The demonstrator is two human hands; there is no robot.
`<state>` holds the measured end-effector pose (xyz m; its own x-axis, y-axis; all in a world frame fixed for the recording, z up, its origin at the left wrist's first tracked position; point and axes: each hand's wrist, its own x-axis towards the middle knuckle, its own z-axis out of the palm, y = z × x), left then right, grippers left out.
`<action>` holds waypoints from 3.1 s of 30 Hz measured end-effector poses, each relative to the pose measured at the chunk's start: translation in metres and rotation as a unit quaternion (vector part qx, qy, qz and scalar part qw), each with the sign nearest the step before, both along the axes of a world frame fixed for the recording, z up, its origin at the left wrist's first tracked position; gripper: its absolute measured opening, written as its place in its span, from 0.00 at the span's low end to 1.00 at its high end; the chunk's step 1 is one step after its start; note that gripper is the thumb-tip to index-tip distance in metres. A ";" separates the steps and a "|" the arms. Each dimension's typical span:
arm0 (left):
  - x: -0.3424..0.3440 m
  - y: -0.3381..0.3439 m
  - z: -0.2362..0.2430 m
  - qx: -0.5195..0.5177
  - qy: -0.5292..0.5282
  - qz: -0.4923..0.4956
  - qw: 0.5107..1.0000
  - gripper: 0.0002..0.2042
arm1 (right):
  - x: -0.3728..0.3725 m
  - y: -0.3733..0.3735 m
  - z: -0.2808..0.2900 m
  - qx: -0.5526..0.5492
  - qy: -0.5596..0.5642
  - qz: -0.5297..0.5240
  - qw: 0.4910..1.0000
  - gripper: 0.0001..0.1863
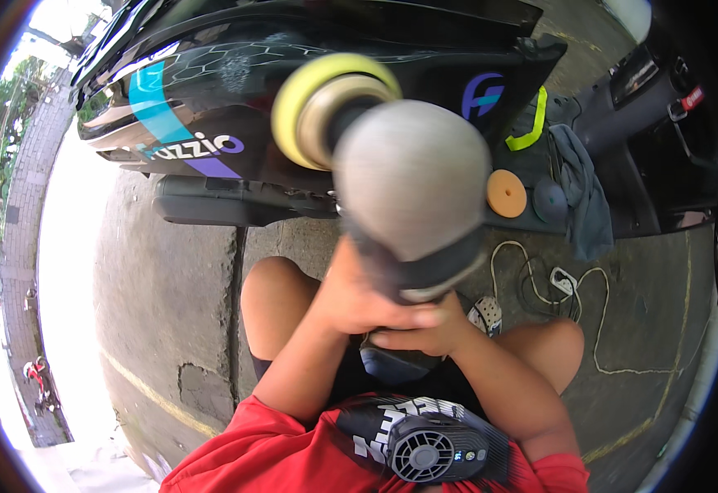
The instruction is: The person uses a rotary polisher with a yellow foam pad to polish the side fairing of a black motorcycle. They move the tool in circular motions across the surface, covering the area around the 'fazzio' decal and the lower edge of the panel.
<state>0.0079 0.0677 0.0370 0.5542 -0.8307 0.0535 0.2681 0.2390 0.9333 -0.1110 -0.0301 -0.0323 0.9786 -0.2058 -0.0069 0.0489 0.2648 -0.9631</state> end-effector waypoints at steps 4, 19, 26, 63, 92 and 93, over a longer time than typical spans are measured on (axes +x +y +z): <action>-0.008 -0.032 -0.005 0.043 -0.056 -0.060 0.996 0.39 | -0.027 -0.008 -0.033 0.008 0.000 0.024 1.000 0.39; 0.024 0.019 0.063 -0.118 0.101 -0.044 0.987 0.36 | 0.012 -0.006 0.066 -0.039 -0.074 0.129 0.988 0.40; 0.047 0.041 0.091 -0.269 0.079 0.026 0.960 0.51 | 0.042 0.025 0.119 -0.134 -0.152 0.114 0.973 0.54; 0.045 -0.027 0.178 -0.164 0.134 0.096 0.973 0.26 | 0.025 -0.044 0.257 0.179 0.087 0.128 0.971 0.42; 0.038 0.022 0.148 -0.234 0.174 0.069 0.954 0.42 | 0.039 -0.005 0.216 0.089 -0.035 0.156 0.983 0.36; 0.034 0.016 0.148 -0.199 0.178 0.081 0.960 0.41 | 0.037 -0.009 0.215 0.107 -0.013 0.173 0.979 0.36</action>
